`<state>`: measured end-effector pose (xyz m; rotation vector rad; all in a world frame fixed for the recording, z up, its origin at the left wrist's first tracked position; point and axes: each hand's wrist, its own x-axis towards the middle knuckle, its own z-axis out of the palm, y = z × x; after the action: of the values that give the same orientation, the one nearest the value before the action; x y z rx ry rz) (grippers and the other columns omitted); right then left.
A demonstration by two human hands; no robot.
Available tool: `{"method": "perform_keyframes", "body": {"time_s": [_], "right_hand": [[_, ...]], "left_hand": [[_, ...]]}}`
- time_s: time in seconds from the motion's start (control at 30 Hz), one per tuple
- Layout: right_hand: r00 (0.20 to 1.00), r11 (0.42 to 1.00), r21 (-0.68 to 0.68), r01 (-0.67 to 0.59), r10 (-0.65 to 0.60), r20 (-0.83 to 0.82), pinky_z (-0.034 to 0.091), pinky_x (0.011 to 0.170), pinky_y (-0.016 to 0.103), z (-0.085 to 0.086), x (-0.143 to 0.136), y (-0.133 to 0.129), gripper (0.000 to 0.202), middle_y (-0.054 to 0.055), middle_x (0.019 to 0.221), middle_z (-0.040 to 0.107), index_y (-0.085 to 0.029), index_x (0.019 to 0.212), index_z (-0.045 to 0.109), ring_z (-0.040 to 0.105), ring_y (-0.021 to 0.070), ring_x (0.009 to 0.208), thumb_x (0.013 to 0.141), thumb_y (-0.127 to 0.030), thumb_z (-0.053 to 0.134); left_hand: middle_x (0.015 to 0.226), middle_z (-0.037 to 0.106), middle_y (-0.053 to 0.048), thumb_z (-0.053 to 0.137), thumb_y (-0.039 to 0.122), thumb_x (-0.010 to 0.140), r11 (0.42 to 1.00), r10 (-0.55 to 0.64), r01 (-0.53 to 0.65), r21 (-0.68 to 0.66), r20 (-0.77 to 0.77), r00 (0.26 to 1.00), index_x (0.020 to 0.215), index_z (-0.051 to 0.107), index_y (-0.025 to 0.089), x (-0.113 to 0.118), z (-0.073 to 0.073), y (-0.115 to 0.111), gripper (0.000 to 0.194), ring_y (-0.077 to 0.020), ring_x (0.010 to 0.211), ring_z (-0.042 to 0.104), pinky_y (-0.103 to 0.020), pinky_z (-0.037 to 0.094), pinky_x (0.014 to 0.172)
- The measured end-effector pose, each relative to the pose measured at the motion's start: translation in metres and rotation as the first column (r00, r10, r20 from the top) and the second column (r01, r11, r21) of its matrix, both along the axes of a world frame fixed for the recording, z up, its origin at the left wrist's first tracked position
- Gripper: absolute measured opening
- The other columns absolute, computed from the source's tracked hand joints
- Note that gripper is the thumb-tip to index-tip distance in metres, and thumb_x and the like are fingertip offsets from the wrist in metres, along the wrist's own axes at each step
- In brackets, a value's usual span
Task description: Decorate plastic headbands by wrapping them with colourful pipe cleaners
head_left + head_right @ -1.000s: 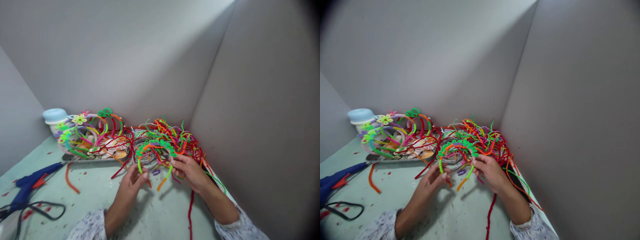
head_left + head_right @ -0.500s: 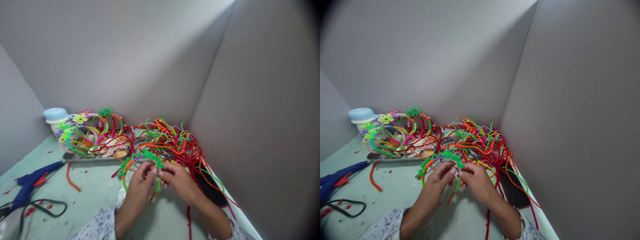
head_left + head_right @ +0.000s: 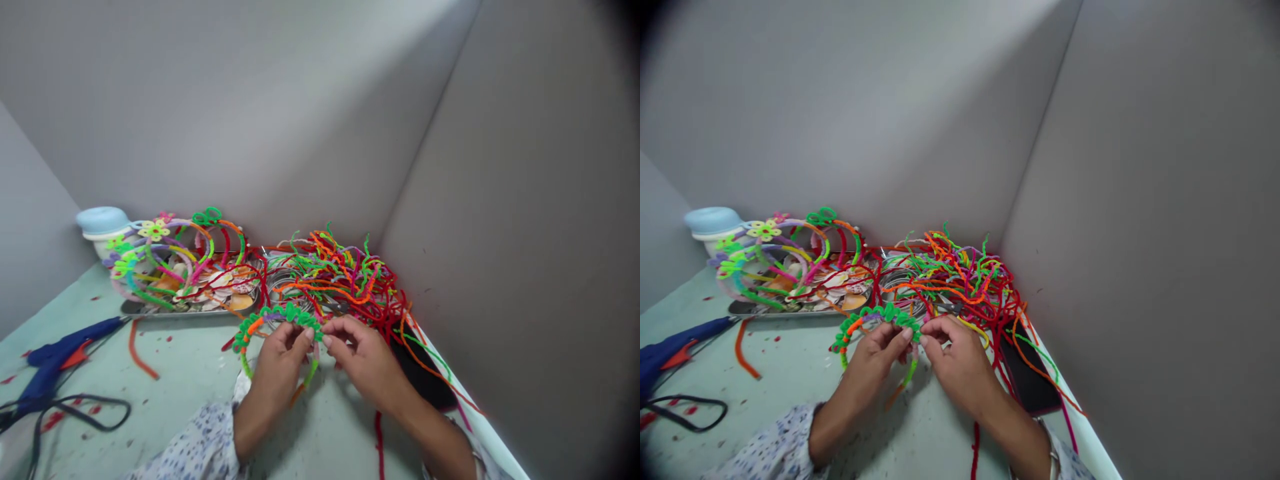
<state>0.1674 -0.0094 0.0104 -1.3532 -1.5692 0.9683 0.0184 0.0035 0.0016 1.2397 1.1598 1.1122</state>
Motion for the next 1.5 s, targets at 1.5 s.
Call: {"method": "perform_keyframes", "body": {"time_s": [1.5], "right_hand": [[0.678, 0.992, 0.13, -0.004, -0.093, 0.729, 0.039, 0.074, 0.025, -0.017, 0.061, 0.043, 0.02, 0.006, 0.09, 0.066, -0.018, 0.091, 0.066, 0.058, 0.0161, 0.082, 0.087, -0.019, 0.047]], "left_hand": [[0.065, 0.06, 0.0, 0.057, 0.041, 0.079, 0.999, 0.042, -0.041, 0.024, -0.07, 0.997, 0.068, 0.059, 0.016, -0.013, -0.006, 0.029, 0.027, -0.0153, 0.062, 0.052, -0.025, 0.041, 0.062]]}}
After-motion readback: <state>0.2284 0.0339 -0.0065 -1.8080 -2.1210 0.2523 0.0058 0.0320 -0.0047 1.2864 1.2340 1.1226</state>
